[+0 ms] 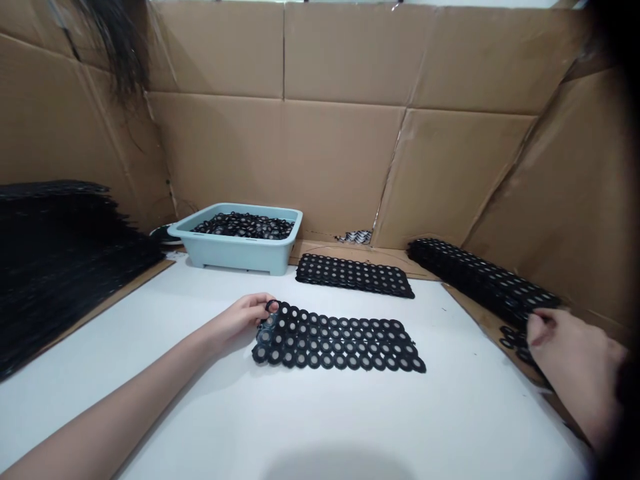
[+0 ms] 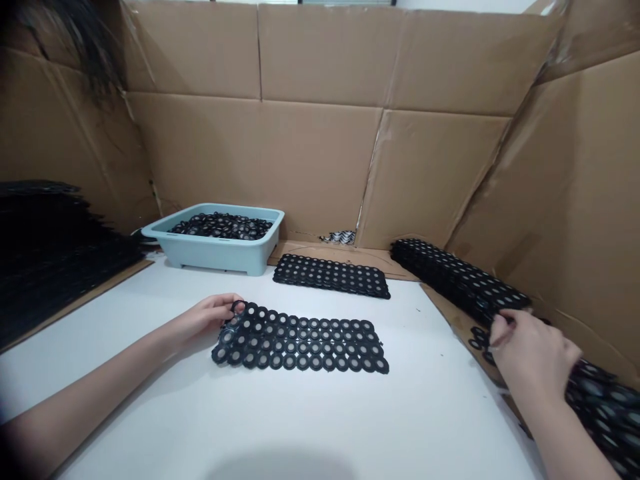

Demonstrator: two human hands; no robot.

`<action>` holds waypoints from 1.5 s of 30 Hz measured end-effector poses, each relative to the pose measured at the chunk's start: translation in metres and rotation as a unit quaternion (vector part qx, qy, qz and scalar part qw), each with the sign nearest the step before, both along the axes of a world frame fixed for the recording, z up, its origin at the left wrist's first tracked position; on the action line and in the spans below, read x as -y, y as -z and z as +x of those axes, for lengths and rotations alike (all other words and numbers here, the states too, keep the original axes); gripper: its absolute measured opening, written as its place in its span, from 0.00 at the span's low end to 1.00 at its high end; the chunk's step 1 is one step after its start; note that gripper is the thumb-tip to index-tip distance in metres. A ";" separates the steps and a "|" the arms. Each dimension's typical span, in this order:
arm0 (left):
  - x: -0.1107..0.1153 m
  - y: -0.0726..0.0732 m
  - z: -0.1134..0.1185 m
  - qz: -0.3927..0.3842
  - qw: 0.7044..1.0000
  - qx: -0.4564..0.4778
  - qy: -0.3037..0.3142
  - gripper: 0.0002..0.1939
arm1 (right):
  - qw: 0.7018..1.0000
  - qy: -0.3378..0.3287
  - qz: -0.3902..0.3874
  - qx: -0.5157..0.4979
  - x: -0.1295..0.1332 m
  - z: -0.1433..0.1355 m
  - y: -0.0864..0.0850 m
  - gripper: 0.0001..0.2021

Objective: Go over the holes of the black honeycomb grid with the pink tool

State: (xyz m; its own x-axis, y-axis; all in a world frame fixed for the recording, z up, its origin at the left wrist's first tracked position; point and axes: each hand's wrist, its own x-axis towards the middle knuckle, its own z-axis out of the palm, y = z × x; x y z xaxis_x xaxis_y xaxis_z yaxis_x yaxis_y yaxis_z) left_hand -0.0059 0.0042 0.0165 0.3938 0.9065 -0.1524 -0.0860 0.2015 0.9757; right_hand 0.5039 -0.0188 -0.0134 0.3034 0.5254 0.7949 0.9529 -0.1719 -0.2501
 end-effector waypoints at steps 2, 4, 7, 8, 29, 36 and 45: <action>-0.001 -0.001 -0.001 0.005 1.000 0.003 0.011 0.06 | 1.000 -0.025 -0.002 0.008 0.001 -0.038 -0.012 0.06; -0.001 -0.002 -0.001 0.016 1.000 0.005 0.017 0.07 | 0.989 -0.144 -0.003 -0.019 0.000 -0.080 -0.020 0.07; -0.001 -0.004 -0.001 0.036 0.999 -0.002 0.021 0.08 | 0.935 -0.339 -0.041 -0.096 -0.001 -0.149 -0.027 0.08; -0.002 -0.004 -0.001 0.042 0.999 -0.006 0.024 0.09 | 0.902 -0.404 -0.083 -0.123 -0.001 -0.172 -0.029 0.08; -0.014 0.015 -0.011 0.122 0.980 -0.154 0.012 0.15 | 0.644 -0.554 -0.257 -0.462 -0.043 -0.307 0.008 0.06; -0.013 0.009 -0.013 0.190 0.939 -0.286 0.002 0.10 | 0.624 -0.574 -0.205 -0.490 -0.045 -0.308 0.003 0.11; -0.011 0.007 -0.012 0.210 0.934 -0.288 0.012 0.08 | 0.600 -0.629 -0.245 -0.430 -0.032 -0.310 -0.006 0.09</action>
State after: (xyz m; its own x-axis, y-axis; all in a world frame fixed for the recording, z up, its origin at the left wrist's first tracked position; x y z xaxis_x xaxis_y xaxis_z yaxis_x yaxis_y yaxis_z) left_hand -0.0174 0.0153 0.0093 0.3767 0.9261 0.0228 0.4776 -0.2153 0.8518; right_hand 0.1941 0.0135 -0.0069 -0.3909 0.8746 0.2868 -0.0397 0.2953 -0.9546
